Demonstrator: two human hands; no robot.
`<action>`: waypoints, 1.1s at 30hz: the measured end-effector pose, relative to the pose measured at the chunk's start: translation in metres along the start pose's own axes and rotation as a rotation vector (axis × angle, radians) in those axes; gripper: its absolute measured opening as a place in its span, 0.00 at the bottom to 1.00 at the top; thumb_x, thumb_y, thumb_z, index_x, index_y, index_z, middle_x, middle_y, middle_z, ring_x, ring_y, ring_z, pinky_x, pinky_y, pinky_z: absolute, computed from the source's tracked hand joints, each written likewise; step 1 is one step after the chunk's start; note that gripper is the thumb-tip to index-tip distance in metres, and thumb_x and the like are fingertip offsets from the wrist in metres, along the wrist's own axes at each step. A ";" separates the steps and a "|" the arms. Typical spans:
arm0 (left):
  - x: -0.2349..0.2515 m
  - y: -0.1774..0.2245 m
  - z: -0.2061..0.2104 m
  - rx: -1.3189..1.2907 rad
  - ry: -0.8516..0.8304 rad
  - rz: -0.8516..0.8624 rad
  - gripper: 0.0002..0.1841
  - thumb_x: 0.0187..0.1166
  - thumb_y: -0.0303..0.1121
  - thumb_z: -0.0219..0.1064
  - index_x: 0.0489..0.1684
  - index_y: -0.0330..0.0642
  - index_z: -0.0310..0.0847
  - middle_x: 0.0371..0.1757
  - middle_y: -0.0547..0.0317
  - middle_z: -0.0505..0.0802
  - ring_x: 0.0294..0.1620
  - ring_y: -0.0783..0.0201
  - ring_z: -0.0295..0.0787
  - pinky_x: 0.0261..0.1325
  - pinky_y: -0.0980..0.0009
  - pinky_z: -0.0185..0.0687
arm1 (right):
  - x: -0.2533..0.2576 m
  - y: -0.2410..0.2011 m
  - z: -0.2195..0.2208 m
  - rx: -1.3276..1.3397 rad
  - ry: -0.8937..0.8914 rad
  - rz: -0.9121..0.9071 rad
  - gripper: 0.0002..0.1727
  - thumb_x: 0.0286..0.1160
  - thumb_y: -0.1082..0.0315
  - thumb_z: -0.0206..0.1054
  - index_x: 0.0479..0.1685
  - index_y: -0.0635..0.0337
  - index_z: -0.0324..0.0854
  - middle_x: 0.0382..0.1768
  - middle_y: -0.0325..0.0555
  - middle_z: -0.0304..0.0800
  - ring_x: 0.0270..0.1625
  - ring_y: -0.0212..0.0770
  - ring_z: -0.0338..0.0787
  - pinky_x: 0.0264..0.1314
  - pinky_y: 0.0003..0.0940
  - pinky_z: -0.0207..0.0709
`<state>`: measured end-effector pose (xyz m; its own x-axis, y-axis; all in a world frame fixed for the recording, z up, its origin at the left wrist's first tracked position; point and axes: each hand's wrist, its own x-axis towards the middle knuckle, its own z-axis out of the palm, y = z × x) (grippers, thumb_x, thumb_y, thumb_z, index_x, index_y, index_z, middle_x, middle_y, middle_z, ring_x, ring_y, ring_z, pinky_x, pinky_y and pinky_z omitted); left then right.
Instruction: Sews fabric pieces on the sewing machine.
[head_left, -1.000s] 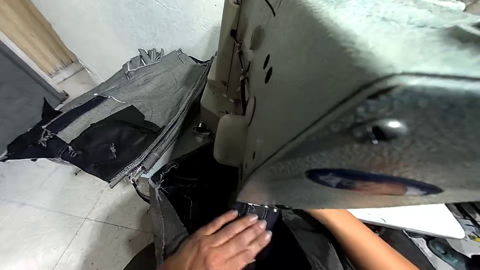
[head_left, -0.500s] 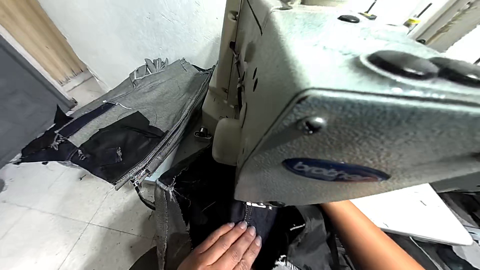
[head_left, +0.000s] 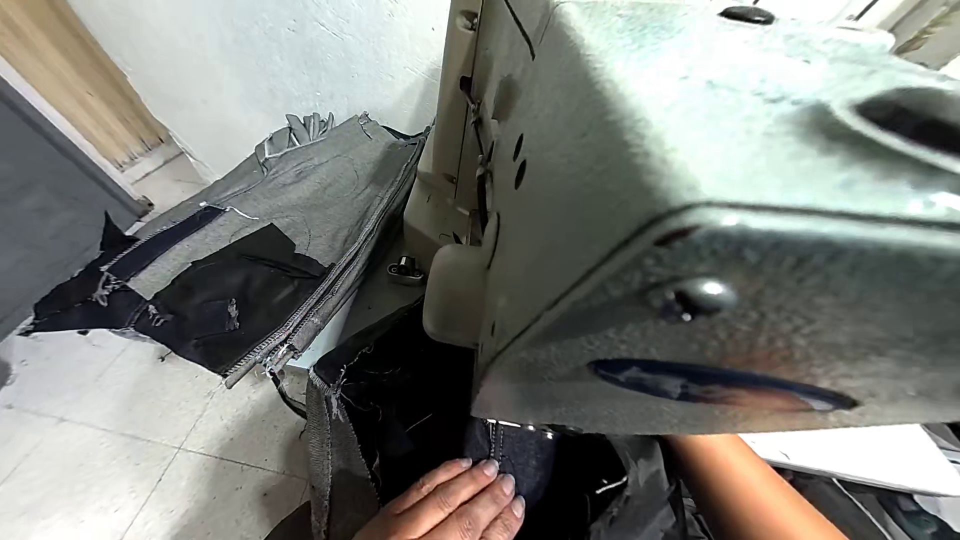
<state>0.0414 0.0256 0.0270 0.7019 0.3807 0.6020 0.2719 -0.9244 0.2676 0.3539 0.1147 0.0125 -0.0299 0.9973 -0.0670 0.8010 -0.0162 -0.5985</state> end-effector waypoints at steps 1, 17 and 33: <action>0.000 0.000 -0.001 -0.005 -0.001 -0.009 0.13 0.84 0.25 0.63 0.60 0.39 0.89 0.62 0.52 0.95 0.73 0.58 0.86 0.83 0.65 0.71 | 0.000 -0.001 0.000 0.048 0.006 -0.036 0.05 0.63 0.73 0.77 0.34 0.65 0.88 0.27 0.48 0.86 0.28 0.37 0.84 0.32 0.34 0.78; 0.009 0.050 -0.016 -0.779 0.065 -0.927 0.15 0.82 0.28 0.67 0.56 0.23 0.72 0.46 0.41 0.94 0.48 0.58 0.96 0.57 0.60 0.91 | -0.019 -0.068 -0.040 -0.190 -0.226 0.333 0.20 0.82 0.66 0.68 0.63 0.73 0.83 0.64 0.68 0.86 0.68 0.58 0.84 0.76 0.50 0.68; 0.029 0.050 0.013 -0.669 0.302 -1.069 0.14 0.83 0.29 0.66 0.52 0.27 0.68 0.26 0.49 0.90 0.23 0.58 0.93 0.31 0.61 0.94 | -0.048 -0.051 -0.023 0.713 0.270 -0.061 0.14 0.65 0.78 0.67 0.48 0.54 0.82 0.32 0.26 0.88 0.35 0.17 0.85 0.40 0.17 0.81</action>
<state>0.0838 -0.0095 0.0486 0.1430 0.9895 -0.0206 0.1603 -0.0026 0.9871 0.3283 0.0690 0.0642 0.1590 0.9793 0.1249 0.2196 0.0883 -0.9716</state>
